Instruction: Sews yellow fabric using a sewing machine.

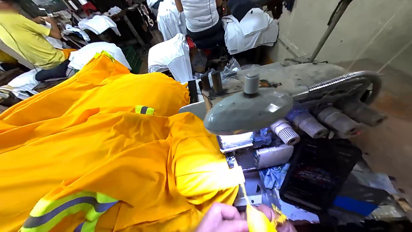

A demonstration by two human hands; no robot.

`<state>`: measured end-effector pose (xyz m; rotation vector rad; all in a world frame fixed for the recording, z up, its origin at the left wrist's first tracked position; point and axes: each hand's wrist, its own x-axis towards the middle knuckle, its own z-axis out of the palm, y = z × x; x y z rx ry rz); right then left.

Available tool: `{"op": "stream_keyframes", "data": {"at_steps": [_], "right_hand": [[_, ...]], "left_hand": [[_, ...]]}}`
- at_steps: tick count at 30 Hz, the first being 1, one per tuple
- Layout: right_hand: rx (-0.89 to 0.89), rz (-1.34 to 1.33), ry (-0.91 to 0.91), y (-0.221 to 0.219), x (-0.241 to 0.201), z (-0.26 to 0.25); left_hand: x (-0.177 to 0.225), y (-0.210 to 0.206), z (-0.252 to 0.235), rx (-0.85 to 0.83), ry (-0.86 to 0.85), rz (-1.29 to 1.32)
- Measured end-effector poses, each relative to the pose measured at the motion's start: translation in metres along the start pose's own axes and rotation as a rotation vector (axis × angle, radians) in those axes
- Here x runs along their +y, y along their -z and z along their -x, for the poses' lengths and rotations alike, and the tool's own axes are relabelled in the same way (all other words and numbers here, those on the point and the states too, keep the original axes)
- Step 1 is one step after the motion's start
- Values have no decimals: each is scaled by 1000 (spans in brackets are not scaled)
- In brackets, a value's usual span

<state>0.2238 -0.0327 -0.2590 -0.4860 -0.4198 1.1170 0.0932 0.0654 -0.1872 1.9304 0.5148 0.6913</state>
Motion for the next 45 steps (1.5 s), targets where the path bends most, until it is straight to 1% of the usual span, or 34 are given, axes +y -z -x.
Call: {"op": "stream_keyframes", "data": {"at_steps": [2, 4, 6, 7, 8, 9, 10, 12, 13, 14, 15, 16, 18, 19, 20, 21, 23, 25, 27, 29, 31, 32, 34, 35, 36, 37, 38, 42, 44, 45], "right_hand": [[-6, 80, 183, -4, 7, -4], [-14, 196, 269, -5, 4, -6], [-28, 260, 270, -7, -3, -8], [-22, 272, 247, -5, -6, -9], [-17, 288, 208, -2, -12, -10], [-22, 313, 147, 2, -20, -11], [-39, 351, 71, 9, -31, -10], [-104, 482, -79, 20, -55, -10], [-139, 549, -115, 23, -64, -10], [-185, 624, -113, 25, -70, -9], [-235, 701, -76, 25, -73, -9], [-269, 772, -22, 23, -73, -8], [-271, 819, 68, 18, -65, -6], [-242, 800, 96, 17, -59, -4], [-210, 764, 115, 17, -53, -3], [-184, 705, 131, 19, -46, -3], [-141, 528, 149, 23, -28, -4], [-144, 335, 154, 24, -11, -9], [-162, 191, 149, 22, -4, -16], [-188, 187, 127, 22, -11, -20], [-210, 254, 71, 26, -28, -21], [-224, 288, 31, 28, -37, -22], [-270, 342, -23, 33, -50, -23], [-292, 362, -30, 35, -53, -25], [-306, 375, -30, 37, -55, -26], [-304, 373, -23, 37, -53, -26], [-291, 359, -12, 38, -49, -25], [-212, 225, 42, 34, -26, -22], [-229, 191, 38, 34, -24, -22], [-243, 189, 28, 34, -26, -23]], "left_hand": [[-5, 3, 2, 29, 75, 301], [-3, 20, -2, 10, 182, 550], [-3, 36, -8, -10, 316, 756], [-5, 45, -13, -57, 349, 802], [-9, 57, -18, -144, 341, 769], [-12, 73, -23, -277, 271, 635], [-13, 91, -30, -431, 154, 409], [3, 118, -45, -675, -63, -191], [16, 122, -50, -744, -124, -456], [26, 122, -54, -779, -146, -616], [31, 119, -57, -780, -142, -658], [31, 117, -60, -758, -105, -597], [16, 110, -63, -674, 98, -302], [6, 106, -61, -664, 210, -181], [-3, 101, -58, -675, 282, -96], [-10, 96, -55, -683, 316, -4], [-18, 84, -48, -656, 324, 262], [-24, 70, -45, -579, 255, 528], [-26, 64, -51, -508, 210, 684], [-23, 74, -59, -484, 229, 676], [-18, 89, -67, -539, 301, 545], [-15, 95, -71, -607, 344, 433], [-10, 102, -74, -804, 407, 180], [-9, 99, -72, -867, 405, 86], [-8, 94, -69, -892, 386, 46], [-8, 89, -65, -864, 358, 66], [-11, 84, -60, -797, 330, 137], [-23, 70, -53, -557, 281, 582], [-23, 67, -52, -501, 230, 760], [-22, 67, -52, -487, 181, 806]]}}
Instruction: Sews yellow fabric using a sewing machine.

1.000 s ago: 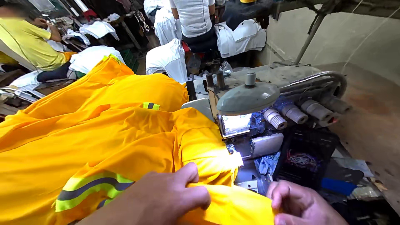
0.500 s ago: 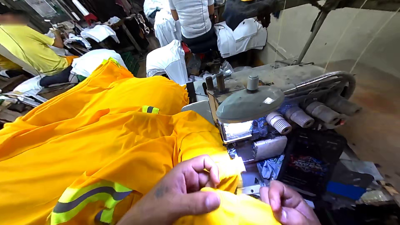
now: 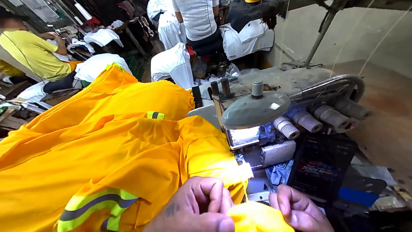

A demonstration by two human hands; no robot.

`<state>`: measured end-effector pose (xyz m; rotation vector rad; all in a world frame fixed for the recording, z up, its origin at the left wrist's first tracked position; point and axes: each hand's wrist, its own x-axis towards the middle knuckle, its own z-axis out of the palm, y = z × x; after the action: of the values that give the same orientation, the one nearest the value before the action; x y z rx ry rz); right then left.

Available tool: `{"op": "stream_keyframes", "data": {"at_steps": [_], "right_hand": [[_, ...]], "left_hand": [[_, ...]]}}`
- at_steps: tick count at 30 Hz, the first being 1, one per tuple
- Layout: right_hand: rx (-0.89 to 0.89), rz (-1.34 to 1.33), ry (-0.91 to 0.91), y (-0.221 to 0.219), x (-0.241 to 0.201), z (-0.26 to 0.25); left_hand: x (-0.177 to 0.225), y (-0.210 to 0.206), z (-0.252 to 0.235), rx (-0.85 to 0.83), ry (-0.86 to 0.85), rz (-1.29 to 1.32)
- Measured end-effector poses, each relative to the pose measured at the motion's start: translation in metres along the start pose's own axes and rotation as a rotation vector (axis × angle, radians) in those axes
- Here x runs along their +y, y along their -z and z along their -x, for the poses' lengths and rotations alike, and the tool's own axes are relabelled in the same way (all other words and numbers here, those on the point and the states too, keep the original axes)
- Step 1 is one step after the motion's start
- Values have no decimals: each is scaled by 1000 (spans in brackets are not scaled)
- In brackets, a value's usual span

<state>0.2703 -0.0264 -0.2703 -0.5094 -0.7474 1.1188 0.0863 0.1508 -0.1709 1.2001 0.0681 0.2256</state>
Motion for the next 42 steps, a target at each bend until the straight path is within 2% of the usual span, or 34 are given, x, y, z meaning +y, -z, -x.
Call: {"op": "stream_keyframes", "data": {"at_steps": [2, 4, 6, 8, 10, 11, 16, 18, 21, 23, 24, 26, 30, 32, 34, 36, 39, 42], "right_hand": [[-39, 13, -27, -1, -6, -2], [-56, 56, -63, -2, -14, -3], [-46, 121, -100, 1, -23, -3], [-42, 215, -138, 3, -32, -3], [-63, 268, -154, 0, -33, -3], [-72, 286, -143, -2, -32, -3], [5, 270, -84, -2, -24, -1], [3, 299, -109, 3, -32, 2], [-63, 503, -94, 5, -49, 6], [-122, 779, -29, 1, -53, 6], [-133, 939, 8, -4, -52, 6], [-86, 1149, 86, -14, -43, 6], [132, 1206, 238, -19, -17, 8], [207, 1183, 263, -17, -9, 10], [285, 1148, 272, -16, -1, 10], [370, 1118, 263, -16, 7, 9], [480, 1066, 229, -18, 15, 8], [433, 1134, 168, -26, 10, 15]], "left_hand": [[3, 1, 0, -28, -82, 12], [11, 8, 1, -66, -73, -37], [26, 20, 4, -158, 23, -267], [41, 23, 7, -225, 191, -573], [43, 16, 7, -207, 394, -733], [39, 13, 7, -199, 421, -761], [33, 17, 10, -180, 146, -605], [45, 24, 14, -273, 129, -868], [63, 15, 15, -376, 114, -1458], [64, 10, 13, -309, -1, -1648], [62, 12, 11, -240, -93, -1677], [55, 16, 6, -87, -172, -1616], [31, 15, 0, 274, -208, -1593], [21, 12, -1, 368, -221, -1644], [15, 13, -1, 367, -270, -1734], [13, 18, -2, 297, -314, -1828], [14, 22, -1, 219, -302, -1915], [18, 21, 0, 214, -344, -1909]]}}
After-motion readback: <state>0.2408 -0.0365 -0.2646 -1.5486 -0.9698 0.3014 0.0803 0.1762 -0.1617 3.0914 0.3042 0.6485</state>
